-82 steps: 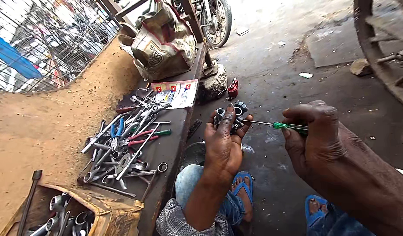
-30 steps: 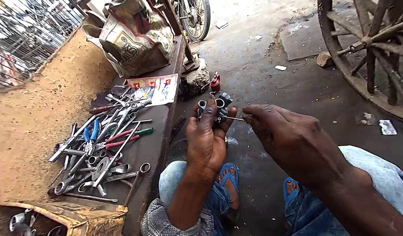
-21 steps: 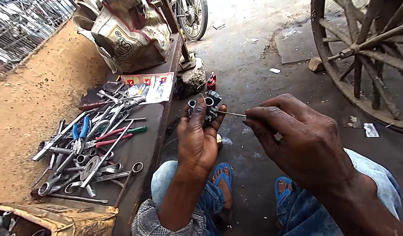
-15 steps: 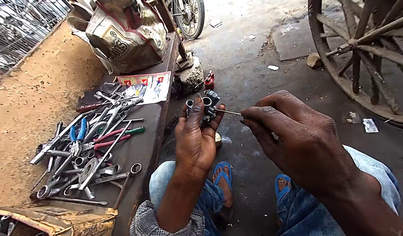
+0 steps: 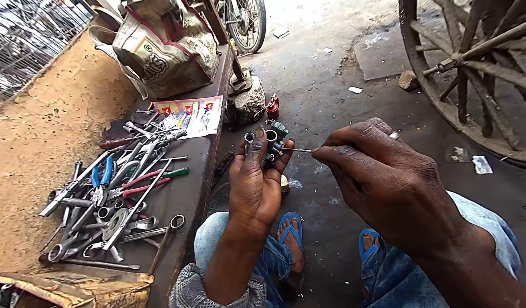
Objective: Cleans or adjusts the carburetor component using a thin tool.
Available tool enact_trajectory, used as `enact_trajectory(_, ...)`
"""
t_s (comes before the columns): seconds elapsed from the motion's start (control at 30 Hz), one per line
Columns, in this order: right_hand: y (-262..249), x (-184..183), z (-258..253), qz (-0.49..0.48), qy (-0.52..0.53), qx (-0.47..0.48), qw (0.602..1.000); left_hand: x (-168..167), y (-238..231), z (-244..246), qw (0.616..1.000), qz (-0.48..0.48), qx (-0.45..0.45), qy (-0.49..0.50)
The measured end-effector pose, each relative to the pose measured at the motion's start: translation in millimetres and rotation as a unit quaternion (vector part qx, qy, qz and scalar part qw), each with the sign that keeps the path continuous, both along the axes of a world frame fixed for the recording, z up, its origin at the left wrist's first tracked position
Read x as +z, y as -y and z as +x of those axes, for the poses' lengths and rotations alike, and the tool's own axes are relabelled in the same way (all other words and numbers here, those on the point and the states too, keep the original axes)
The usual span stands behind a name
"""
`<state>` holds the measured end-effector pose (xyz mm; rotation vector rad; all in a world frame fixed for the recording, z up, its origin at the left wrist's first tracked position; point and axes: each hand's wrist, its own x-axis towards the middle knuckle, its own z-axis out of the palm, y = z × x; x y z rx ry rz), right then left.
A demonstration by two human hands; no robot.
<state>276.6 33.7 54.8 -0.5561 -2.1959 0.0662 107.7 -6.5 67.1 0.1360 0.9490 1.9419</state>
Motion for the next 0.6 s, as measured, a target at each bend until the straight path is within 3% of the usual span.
enact_trajectory(0.6, 5.0, -3.2, -10.3, -0.105, 0.059, -0.074, 0.990, -2.0, -4.0, -4.0, 0.999, -0.006, 0.024, -0.031)
